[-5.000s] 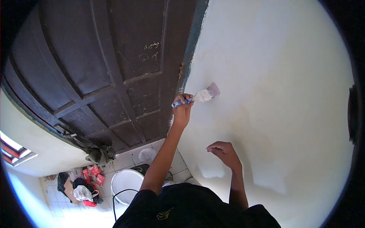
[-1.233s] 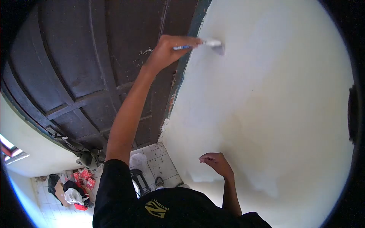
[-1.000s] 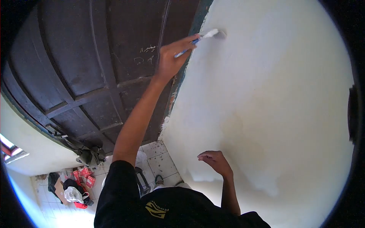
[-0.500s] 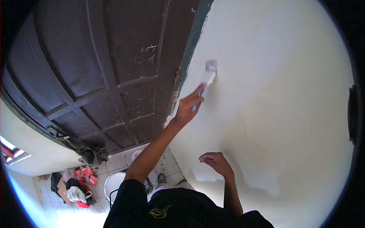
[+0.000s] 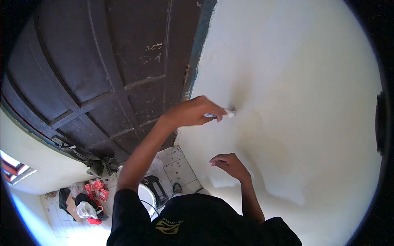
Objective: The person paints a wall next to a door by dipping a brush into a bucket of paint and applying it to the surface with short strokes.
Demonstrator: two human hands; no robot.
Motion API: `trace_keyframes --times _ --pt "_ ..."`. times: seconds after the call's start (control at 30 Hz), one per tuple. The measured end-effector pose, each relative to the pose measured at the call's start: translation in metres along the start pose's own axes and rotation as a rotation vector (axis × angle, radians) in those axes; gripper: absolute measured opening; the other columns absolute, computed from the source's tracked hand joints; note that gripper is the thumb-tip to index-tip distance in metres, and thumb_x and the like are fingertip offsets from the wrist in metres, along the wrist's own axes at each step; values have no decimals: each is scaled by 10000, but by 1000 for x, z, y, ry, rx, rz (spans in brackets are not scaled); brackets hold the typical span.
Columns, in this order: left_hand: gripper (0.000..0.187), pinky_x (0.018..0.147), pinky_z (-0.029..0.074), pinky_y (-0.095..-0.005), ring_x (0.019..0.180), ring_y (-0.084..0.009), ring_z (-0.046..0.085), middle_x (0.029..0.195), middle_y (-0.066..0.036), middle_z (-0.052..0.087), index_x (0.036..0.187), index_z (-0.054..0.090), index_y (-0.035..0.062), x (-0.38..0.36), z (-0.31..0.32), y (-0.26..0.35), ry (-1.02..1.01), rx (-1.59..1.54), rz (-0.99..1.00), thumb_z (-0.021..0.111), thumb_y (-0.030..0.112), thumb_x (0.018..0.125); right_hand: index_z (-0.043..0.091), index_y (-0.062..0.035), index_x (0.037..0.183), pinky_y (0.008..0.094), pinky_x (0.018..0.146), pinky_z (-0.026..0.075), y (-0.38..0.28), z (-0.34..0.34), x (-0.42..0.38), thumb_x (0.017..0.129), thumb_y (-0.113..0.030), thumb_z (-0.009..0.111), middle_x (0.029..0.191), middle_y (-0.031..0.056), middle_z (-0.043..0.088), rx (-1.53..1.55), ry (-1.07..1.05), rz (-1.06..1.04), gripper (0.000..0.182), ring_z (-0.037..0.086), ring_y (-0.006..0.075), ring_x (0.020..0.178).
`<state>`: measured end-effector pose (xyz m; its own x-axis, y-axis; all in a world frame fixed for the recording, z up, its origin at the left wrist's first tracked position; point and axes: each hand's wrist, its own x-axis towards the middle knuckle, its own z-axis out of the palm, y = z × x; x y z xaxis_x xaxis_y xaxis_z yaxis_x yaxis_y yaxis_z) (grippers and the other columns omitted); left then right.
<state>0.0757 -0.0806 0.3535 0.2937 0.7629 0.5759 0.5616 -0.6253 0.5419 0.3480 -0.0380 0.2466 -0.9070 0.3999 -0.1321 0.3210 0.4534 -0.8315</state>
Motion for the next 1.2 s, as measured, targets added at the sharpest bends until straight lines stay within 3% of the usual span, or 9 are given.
trace_keyframes --times 0.1,0.23,0.47,0.53,0.77,0.93,1.1,1.17,1.2 --pt "183 732 486 -399 808 -303 658 876 -139 685 873 641 -8 36 -16 17 -188 106 146 588 -119 738 682 22 1012 312 808 541 -2 -4 -12 927 -92 615 926 127 717 15 15 28 157 695 195 877" --pt "175 799 524 -382 902 -297 681 917 -139 700 864 625 -21 74 -60 44 -118 135 272 599 -132 731 695 -13 1028 336 805 546 16 -4 -25 948 -172 602 947 123 722 79 66 47 201 693 204 872" --pt "144 868 574 -341 1138 -311 628 1186 -130 671 791 614 2 102 -77 61 560 288 773 690 -96 717 694 -2 1021 337 816 543 21 -9 -36 944 -205 604 925 117 720 89 94 65 235 689 204 872" --pt "158 890 563 -338 1155 -300 620 1266 -154 623 778 614 9 92 -47 52 669 291 584 695 -107 708 694 -1 1018 345 809 542 19 -10 -37 935 -209 615 919 121 720 109 105 46 237 690 205 856" --pt "184 1120 391 -396 1329 -354 443 1336 -199 559 745 554 -38 16 75 -8 358 -14 279 591 -204 675 695 -8 1015 342 797 542 28 -9 -43 924 -170 627 916 124 721 87 122 40 198 693 209 830" --pt "205 1104 417 -387 1337 -322 442 1362 -164 548 760 566 -33 -66 134 -34 181 -91 93 592 -201 645 693 -2 1007 337 790 540 36 -8 -43 921 -130 628 918 127 720 102 92 68 168 691 202 839" --pt "185 1028 488 -358 1286 -281 514 1403 -88 528 834 593 -14 -107 125 -33 -93 -80 -46 618 -118 682 693 -1 1013 333 805 537 21 -10 -39 929 -151 623 929 123 721 115 57 71 186 689 198 861" --pt "135 944 529 -347 1216 -270 574 1395 -66 538 895 615 13 -105 112 -29 -352 -205 -541 616 -21 764 694 -2 1015 331 811 535 18 -9 -37 932 -157 621 931 120 722 92 34 72 191 687 196 865" --pt "135 944 529 -347 1216 -270 574 1395 -66 538 895 615 13 -105 111 -35 -348 -206 -547 616 -21 764 695 -4 1018 334 813 536 17 -8 -36 934 -165 619 933 118 722 86 40 70 197 688 196 866"
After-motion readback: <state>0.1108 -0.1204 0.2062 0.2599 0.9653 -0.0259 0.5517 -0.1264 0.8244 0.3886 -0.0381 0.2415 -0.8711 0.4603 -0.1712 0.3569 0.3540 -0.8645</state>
